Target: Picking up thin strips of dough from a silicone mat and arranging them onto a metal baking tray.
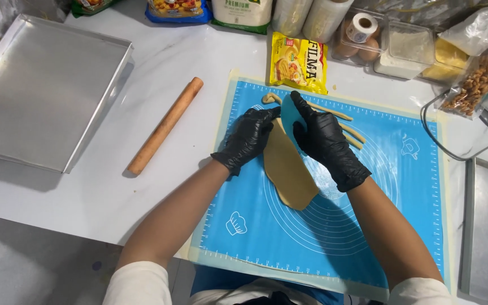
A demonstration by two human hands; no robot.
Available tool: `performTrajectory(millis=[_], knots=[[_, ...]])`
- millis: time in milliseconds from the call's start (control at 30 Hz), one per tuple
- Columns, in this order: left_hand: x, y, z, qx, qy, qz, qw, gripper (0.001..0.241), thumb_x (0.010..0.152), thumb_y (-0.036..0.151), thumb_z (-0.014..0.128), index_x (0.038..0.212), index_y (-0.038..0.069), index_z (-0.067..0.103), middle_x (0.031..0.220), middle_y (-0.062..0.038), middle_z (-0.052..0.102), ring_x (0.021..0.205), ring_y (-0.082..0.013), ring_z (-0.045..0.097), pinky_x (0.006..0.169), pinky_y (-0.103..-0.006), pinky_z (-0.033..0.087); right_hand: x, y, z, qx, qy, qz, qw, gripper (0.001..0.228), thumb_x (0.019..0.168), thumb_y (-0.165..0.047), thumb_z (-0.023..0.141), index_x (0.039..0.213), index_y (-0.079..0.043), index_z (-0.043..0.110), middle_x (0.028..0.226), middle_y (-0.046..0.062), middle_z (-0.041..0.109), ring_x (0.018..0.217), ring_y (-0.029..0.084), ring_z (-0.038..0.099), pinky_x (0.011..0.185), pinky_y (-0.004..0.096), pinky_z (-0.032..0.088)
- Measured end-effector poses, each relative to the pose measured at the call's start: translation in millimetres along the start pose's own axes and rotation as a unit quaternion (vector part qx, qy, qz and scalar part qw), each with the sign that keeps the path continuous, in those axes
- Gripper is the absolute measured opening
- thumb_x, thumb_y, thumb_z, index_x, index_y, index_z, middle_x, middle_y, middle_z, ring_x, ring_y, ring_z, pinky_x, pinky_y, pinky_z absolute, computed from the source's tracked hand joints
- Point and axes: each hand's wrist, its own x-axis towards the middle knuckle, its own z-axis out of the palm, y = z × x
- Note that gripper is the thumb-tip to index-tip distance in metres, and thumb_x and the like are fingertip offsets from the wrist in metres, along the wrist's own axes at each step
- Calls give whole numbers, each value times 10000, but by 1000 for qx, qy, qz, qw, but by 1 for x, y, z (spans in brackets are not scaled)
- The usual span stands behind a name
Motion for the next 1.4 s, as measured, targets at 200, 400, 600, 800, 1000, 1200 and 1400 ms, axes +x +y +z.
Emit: performTrajectory(millis=[200,400,600,800,1000,1200,1400], knots=[[1,-1,1,28,-4,-23,999,344,978,103,635,1309,156,713,1194,-142,736,1161,-314,659,1079,-419,481,4,-10,-2,11,-4,0,1000,778,935,-193,674,1635,-330,365,914,237,731,832,435,721,725,562,599],[-1,-6,2,12,-23,-38,999,375,1029,163,576,1393,192,662,1288,-133,703,1223,-307,621,1117,-427,443,-1,-11,-3,1,-18,-21,1000,744,952,-170,660,1637,-223,375,944,288,712,814,455,705,675,563,594],[1,8,-8,-15,-13,-33,999,363,1032,173,575,1385,181,658,1280,-161,694,1216,-340,621,1112,-438,455,-5,-21,-7,9,-15,-31,999,743,952,-168,622,1639,-257,355,916,289,708,809,478,687,653,612,579],[-3,-6,9,-15,2,-71,997,509,1003,201,617,1501,221,515,1360,-124,629,1265,-331,596,1133,-470,454,4,-12,5,-14,-36,-29,999,732,967,-191,603,1646,-255,338,924,262,720,826,447,698,704,589,592],[-3,-10,12,6,18,-67,998,614,1001,167,624,1568,233,399,1405,-125,582,1305,-336,571,1134,-482,457,26,-5,9,-18,-64,-30,997,717,945,-164,644,1624,-219,418,952,250,731,770,396,717,698,466,617],[3,10,-3,-22,23,-66,997,611,992,176,632,1547,207,378,1443,-137,514,1355,-366,523,1168,-490,426,51,-27,-14,-101,-153,-30,983,678,928,-188,663,1578,-187,469,1101,276,700,986,443,716,758,541,626],[-2,-8,10,-1,28,-86,996,535,991,240,621,1489,219,425,1397,-84,515,1345,-326,537,1169,-454,444,82,-45,-10,-47,-165,4,985,687,926,-190,679,1575,-181,454,1107,261,679,1003,423,696,847,510,585]])
